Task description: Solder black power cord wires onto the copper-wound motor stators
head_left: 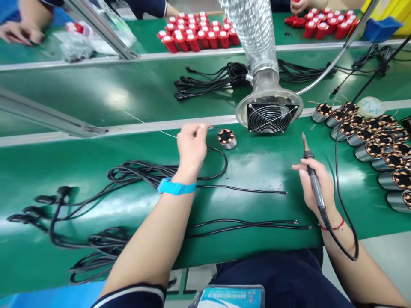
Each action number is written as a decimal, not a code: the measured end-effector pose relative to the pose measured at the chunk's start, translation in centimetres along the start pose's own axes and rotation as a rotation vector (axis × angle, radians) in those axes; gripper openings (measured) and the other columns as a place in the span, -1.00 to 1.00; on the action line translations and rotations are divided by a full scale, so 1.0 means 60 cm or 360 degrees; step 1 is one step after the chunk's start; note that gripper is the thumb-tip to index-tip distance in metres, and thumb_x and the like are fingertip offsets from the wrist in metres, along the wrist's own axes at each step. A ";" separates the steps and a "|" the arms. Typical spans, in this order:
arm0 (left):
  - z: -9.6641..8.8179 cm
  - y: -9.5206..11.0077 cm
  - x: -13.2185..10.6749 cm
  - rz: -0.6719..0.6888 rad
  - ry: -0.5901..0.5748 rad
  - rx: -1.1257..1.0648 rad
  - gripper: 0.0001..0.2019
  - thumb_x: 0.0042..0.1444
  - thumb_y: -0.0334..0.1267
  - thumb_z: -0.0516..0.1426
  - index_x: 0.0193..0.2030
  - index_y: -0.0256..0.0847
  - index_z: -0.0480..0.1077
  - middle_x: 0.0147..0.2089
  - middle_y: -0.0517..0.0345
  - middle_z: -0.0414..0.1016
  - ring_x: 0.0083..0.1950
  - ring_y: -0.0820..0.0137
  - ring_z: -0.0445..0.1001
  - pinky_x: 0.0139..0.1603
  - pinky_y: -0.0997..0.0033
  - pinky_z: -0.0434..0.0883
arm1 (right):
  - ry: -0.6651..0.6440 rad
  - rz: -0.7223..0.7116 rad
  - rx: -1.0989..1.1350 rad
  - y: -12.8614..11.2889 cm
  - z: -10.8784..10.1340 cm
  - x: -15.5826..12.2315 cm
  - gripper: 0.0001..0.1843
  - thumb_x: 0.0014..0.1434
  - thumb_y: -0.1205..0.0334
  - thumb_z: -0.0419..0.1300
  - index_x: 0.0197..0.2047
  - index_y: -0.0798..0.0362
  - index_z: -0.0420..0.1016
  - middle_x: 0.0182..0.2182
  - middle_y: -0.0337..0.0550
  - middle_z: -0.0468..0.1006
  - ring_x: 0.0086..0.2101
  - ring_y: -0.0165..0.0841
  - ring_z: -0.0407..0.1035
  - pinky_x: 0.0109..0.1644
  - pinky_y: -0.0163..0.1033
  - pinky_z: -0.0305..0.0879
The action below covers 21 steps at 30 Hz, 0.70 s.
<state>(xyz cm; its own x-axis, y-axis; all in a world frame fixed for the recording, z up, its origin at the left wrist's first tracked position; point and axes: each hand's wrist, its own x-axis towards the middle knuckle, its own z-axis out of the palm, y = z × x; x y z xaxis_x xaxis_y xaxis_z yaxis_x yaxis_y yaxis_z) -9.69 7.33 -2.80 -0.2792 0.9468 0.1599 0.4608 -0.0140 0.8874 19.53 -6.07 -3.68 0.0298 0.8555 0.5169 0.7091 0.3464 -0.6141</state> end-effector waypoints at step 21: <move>0.051 0.059 -0.158 0.0500 -0.1822 0.0715 -0.86 0.17 -0.26 0.13 -0.17 -0.22 0.45 -0.18 0.09 0.49 -0.18 0.33 0.45 -0.17 0.38 0.32 | -0.0730 -0.0169 -0.1453 0.157 -0.158 0.126 -0.69 0.33 0.29 -0.03 0.00 0.14 0.46 -0.21 0.14 0.52 -0.18 -0.14 0.43 -0.10 -0.08 0.28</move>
<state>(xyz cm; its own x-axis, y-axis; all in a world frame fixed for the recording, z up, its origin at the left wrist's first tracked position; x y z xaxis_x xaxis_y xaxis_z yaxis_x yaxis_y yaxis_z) -2.82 -0.69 -2.48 0.6754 0.6611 -0.3269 0.6816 -0.3902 0.6191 33.09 0.01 0.10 -0.2007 0.9686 0.1466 0.9635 0.1680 0.2085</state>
